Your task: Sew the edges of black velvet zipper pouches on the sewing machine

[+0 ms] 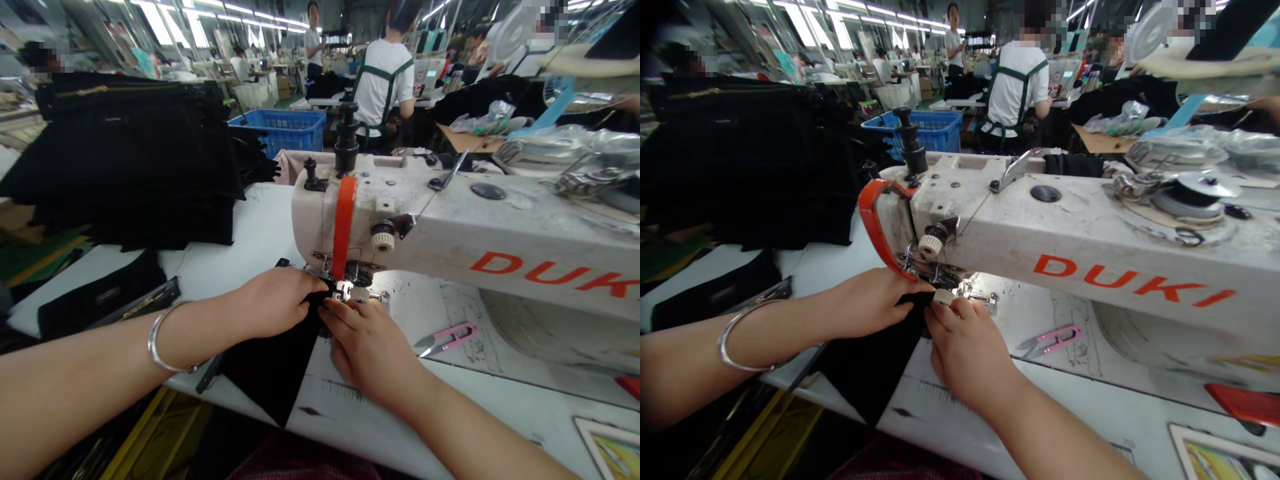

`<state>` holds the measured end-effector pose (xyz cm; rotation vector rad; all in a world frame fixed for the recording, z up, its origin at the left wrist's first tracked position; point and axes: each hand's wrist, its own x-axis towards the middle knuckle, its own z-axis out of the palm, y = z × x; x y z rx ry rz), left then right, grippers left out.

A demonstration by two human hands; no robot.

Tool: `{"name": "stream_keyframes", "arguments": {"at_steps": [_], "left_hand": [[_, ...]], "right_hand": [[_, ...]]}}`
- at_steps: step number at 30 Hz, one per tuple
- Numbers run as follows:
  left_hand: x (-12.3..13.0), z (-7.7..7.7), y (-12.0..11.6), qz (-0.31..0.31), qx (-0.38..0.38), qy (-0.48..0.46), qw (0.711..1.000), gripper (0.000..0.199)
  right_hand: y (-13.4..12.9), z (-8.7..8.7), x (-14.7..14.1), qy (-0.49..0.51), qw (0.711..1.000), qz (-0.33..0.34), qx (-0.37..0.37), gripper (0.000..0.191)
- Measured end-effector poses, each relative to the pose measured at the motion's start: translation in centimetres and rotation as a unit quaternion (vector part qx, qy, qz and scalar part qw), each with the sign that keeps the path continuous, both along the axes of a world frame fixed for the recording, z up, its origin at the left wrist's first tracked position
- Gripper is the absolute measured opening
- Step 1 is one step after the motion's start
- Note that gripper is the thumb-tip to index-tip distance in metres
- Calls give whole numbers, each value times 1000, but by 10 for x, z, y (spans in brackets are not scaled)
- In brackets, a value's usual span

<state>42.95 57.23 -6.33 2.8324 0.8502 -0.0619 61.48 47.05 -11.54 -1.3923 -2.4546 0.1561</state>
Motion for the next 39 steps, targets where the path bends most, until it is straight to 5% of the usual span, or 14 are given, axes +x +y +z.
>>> {"name": "stream_keyframes", "arguments": {"at_steps": [9, 19, 23, 26, 28, 34, 39], "left_hand": [[8, -13, -26, 13, 0, -24, 1000, 37], [13, -18, -22, 22, 4, -5, 1000, 38], [-5, -1, -54, -9, 38, 14, 999, 36], [-23, 2, -94, -32, 60, -29, 997, 35], [-32, -7, -115, -38, 66, -91, 993, 34], [-47, -52, -132, -42, 52, -195, 979, 34], [-50, -58, -129, -45, 16, -262, 964, 28]], "right_hand": [[-5, 3, 9, 5, 1000, -4, 3, 49], [-3, 4, 13, 8, 1000, -13, -15, 45], [-22, 17, 11, 26, 997, 47, -51, 42], [-50, 13, 0, 60, 993, 92, -30, 14], [-68, 3, -9, 94, 991, 91, 26, 2], [-93, -25, -19, 192, 977, 18, 93, 16], [-96, -21, -15, 202, 976, 27, 78, 18]]}}
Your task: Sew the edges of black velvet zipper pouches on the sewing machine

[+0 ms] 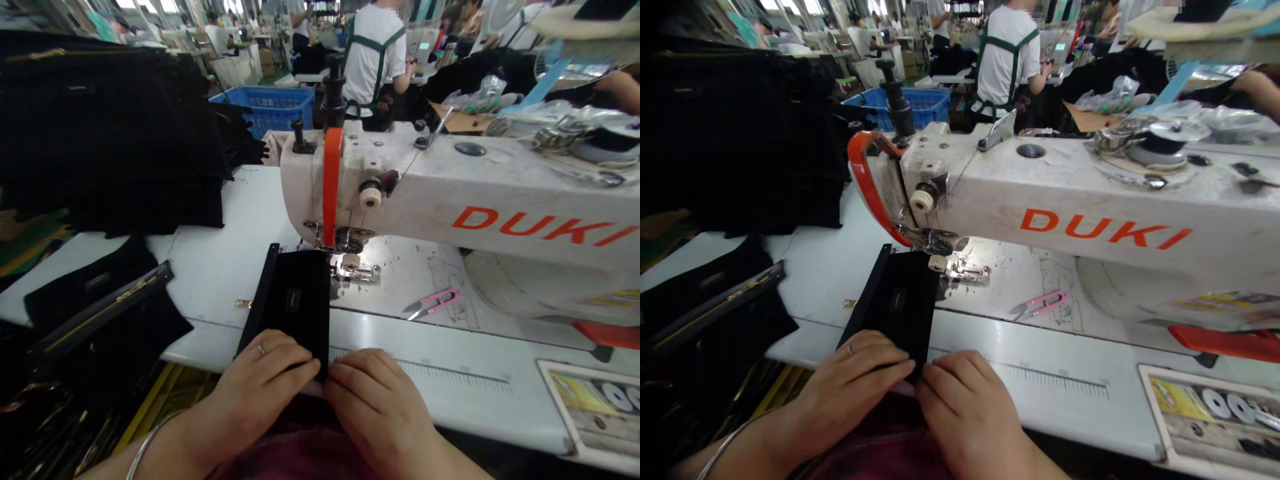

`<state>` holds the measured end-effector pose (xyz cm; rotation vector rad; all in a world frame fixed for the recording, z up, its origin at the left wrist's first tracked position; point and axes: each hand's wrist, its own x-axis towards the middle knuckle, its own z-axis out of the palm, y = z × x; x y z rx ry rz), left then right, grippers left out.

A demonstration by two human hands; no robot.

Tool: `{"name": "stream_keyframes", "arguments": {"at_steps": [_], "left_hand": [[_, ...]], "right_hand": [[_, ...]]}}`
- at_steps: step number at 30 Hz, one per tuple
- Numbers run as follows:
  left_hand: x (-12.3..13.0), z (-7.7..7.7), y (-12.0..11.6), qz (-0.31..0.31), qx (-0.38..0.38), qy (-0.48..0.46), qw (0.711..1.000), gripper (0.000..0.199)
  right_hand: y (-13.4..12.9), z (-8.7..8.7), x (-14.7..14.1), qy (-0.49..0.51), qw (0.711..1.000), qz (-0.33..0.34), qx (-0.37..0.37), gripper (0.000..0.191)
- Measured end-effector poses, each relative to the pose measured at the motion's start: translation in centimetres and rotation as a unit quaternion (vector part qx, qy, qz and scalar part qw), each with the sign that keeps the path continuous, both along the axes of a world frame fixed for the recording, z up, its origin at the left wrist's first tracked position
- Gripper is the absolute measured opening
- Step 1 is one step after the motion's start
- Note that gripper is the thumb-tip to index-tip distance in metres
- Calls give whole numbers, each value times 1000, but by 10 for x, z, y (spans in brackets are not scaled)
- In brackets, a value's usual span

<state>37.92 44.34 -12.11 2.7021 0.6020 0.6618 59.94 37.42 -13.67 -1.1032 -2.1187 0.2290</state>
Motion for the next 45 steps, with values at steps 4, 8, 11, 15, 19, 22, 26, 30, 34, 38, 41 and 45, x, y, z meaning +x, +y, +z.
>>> {"name": "stream_keyframes", "arguments": {"at_steps": [4, 8, 11, 15, 19, 22, 26, 30, 34, 38, 41, 45], "left_hand": [[1, 3, -1, 5, -22, 7, 1000, 29], [3, 1, 0, -21, -36, 20, 999, 27], [4, 2, 4, -41, -38, 7, 998, 24], [0, 6, 8, -48, -48, 23, 997, 22], [-4, 5, 14, -56, -73, 27, 995, 21], [-3, 3, 22, -70, -67, 14, 995, 22], [1, 8, 34, -70, -62, 11, 996, 23], [5, 14, 39, -40, -100, 19, 994, 21], [5, 12, 37, -32, -110, 17, 993, 22], [2, 7, 35, -41, -70, 10, 997, 22], [0, 8, 35, -61, -43, 21, 997, 26], [0, 11, 36, -82, -35, 36, 995, 26]], "right_hand": [[-2, 3, 0, -12, 999, -10, -29, 17], [-4, 2, 0, -11, 999, -12, -30, 14], [-4, 2, 0, -4, 1000, -11, -28, 14], [-1, 3, 0, 2, 1000, -16, -8, 16], [6, 1, 0, -36, 998, -14, 51, 19], [12, 3, 0, -55, 997, -12, 62, 19], [16, 12, 3, -41, 999, 3, -4, 18], [15, 16, 6, 5, 998, 3, -70, 15], [13, 14, 4, -28, 995, -5, -92, 22], [12, 13, 3, -50, 994, -6, -94, 24], [12, 13, 3, -56, 995, -6, -80, 28], [13, 11, 4, -70, 997, -7, -40, 34]]}}
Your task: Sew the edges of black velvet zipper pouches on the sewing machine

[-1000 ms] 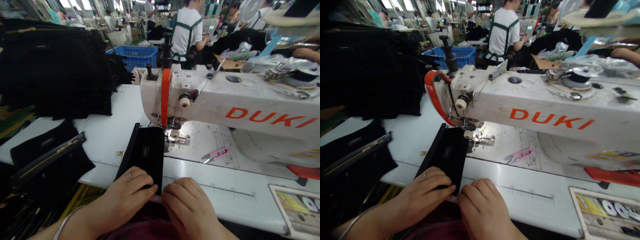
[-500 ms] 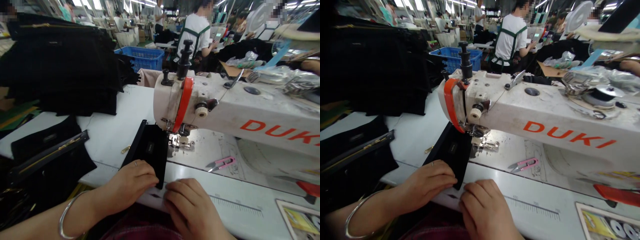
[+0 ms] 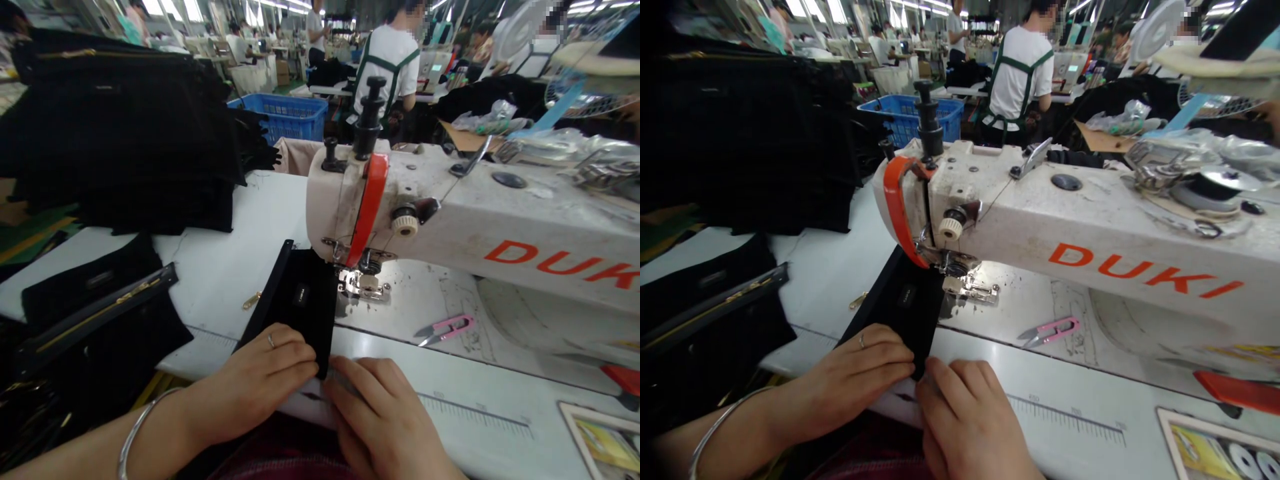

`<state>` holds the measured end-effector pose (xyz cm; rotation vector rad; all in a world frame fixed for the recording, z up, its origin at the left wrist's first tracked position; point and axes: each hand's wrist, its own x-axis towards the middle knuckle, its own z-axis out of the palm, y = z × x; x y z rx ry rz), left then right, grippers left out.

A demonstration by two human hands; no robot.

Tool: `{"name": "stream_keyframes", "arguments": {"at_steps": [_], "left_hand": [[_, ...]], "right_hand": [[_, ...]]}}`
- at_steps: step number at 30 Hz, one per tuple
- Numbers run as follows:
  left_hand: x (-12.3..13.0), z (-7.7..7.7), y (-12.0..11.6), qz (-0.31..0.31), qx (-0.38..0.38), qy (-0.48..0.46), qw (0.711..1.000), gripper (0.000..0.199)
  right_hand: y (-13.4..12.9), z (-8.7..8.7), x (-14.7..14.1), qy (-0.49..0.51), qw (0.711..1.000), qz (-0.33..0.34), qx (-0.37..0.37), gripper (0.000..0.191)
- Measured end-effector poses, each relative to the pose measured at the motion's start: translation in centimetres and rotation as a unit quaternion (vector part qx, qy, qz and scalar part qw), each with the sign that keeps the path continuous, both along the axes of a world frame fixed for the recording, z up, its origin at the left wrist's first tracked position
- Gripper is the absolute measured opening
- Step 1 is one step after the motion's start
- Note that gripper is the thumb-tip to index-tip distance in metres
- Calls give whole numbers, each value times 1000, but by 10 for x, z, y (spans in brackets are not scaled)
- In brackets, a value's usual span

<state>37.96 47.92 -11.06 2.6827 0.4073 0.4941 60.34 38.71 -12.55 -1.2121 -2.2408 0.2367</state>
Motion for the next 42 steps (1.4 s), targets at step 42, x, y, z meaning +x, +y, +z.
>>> {"name": "stream_keyframes", "arguments": {"at_steps": [42], "left_hand": [[52, -7, 123, 43, 81, -4, 996, 20]], "right_hand": [[86, 3, 22, -86, 993, -72, -38, 38]]}}
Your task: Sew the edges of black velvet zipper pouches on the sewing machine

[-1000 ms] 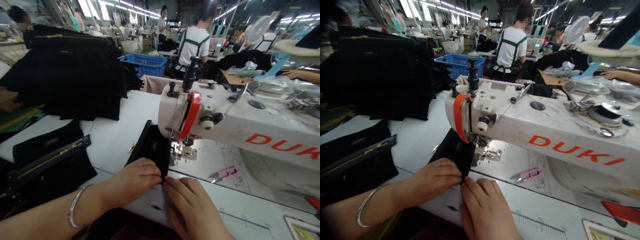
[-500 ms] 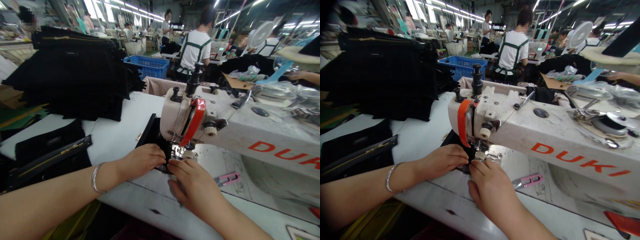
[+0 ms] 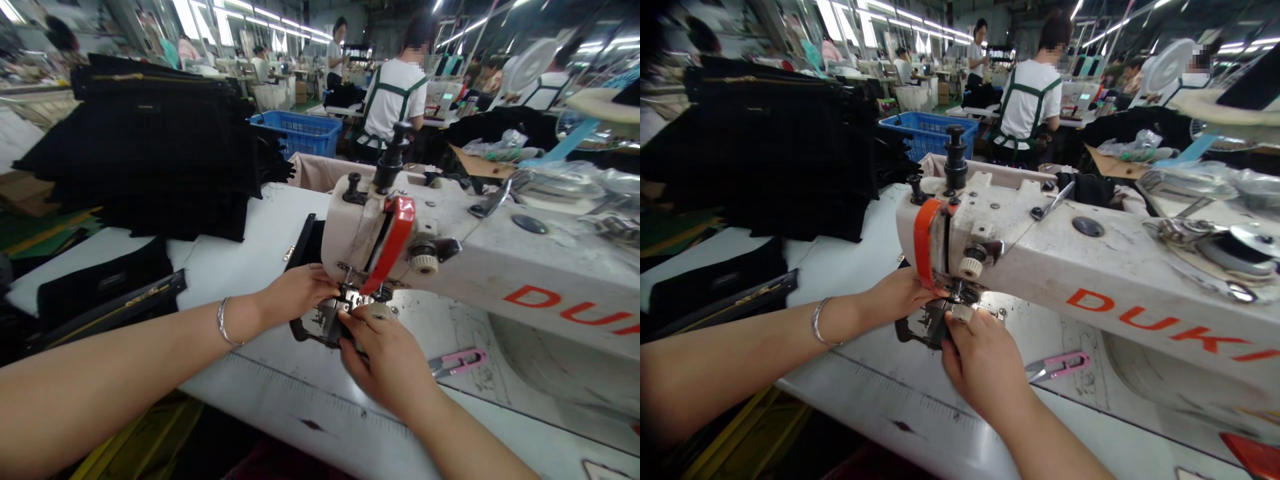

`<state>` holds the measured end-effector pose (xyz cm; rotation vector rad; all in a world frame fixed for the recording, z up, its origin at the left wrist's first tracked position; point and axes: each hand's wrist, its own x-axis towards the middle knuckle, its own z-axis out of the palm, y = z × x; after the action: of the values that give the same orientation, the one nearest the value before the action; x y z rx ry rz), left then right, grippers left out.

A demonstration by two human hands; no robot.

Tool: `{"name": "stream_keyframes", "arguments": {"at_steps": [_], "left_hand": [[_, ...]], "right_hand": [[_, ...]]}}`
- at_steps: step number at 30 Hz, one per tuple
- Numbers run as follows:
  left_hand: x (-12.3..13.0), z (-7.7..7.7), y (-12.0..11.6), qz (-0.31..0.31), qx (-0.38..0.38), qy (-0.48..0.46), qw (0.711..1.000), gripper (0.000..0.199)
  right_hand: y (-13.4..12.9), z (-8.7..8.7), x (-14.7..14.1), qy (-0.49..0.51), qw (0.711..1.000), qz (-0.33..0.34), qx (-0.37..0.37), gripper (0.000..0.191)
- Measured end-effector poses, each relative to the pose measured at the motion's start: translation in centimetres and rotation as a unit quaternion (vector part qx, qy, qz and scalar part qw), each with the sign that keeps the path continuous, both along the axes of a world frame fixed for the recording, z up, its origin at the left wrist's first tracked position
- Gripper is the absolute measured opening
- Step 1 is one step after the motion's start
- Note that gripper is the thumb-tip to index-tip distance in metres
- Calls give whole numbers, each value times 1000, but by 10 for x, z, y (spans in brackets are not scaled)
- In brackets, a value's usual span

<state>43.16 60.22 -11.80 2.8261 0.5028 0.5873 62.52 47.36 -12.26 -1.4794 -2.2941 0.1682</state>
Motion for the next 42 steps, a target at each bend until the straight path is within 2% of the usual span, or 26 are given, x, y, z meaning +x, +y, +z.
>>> {"name": "stream_keyframes", "arguments": {"at_steps": [3, 14, 19, 23, 26, 29, 32, 35, 39, 42], "left_hand": [[2, 1, 3, 16, 1, -2, 1000, 20], [1, -2, 5, 4, 8, -6, 1000, 24], [0, -5, 7, 29, 0, 7, 1000, 21], [5, 4, 3, 15, -4, 1, 1000, 23], [8, 18, -11, 59, -28, 36, 997, 23], [6, 31, -31, 122, -98, 93, 983, 18], [-1, 37, -54, 111, -144, 112, 977, 18], [-8, 33, -82, 112, -94, 114, 983, 27], [-16, 20, -119, 87, -12, 102, 991, 48], [-21, 11, -129, 62, 25, 94, 993, 47]], "right_hand": [[1, -2, 0, 7, 1000, 0, 6, 37], [1, 0, -1, 13, 1000, -12, -20, 36], [1, 1, -2, 9, 1000, -12, -17, 36], [-1, 1, -1, 14, 1000, -11, -17, 35], [-1, 1, 1, 22, 1000, -8, -20, 34], [-2, 0, 4, 35, 999, 6, -18, 29], [-1, -1, 7, 53, 998, 16, -3, 26], [-1, -2, 10, 79, 997, 24, 9, 26], [-5, -3, 12, 94, 993, 65, 10, 35], [-8, -4, 11, 94, 992, 85, 18, 37]]}}
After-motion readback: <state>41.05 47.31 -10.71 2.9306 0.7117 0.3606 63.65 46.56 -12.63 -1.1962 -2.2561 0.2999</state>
